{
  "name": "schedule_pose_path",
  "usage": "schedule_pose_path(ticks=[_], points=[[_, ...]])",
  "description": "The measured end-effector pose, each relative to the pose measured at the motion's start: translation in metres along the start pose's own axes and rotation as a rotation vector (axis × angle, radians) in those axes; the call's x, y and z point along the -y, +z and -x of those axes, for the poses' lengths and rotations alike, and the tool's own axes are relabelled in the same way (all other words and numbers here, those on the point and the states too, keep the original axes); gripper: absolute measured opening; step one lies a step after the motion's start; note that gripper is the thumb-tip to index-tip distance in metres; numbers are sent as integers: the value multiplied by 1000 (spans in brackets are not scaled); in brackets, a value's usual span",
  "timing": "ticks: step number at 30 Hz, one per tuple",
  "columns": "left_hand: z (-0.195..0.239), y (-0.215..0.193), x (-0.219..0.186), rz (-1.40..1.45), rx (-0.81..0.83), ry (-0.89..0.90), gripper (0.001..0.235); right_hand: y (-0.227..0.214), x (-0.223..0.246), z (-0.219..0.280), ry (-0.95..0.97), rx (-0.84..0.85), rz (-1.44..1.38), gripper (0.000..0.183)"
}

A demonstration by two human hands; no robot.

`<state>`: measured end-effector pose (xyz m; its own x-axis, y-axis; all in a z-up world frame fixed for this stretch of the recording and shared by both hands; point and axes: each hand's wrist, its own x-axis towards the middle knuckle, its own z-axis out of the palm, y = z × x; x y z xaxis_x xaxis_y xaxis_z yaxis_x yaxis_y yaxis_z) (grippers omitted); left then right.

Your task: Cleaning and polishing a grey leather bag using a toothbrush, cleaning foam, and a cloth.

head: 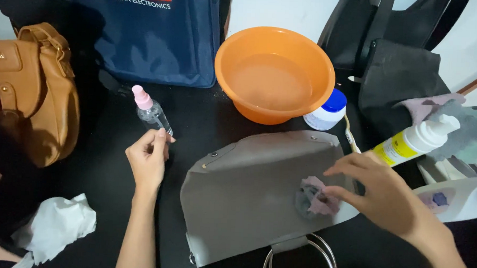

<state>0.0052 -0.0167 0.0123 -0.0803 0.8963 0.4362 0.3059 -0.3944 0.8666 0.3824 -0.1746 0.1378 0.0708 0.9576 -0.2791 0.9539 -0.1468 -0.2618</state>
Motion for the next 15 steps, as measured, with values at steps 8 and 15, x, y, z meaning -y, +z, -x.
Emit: schedule_pose_path(ticks=[8,15], points=[[0,-1,1,14,-5,-27,39,23,11,7,-80,-43,239,46],[1,-1,3,27,-23,-30,39,1,-43,25,-196,-428,-84,7]])
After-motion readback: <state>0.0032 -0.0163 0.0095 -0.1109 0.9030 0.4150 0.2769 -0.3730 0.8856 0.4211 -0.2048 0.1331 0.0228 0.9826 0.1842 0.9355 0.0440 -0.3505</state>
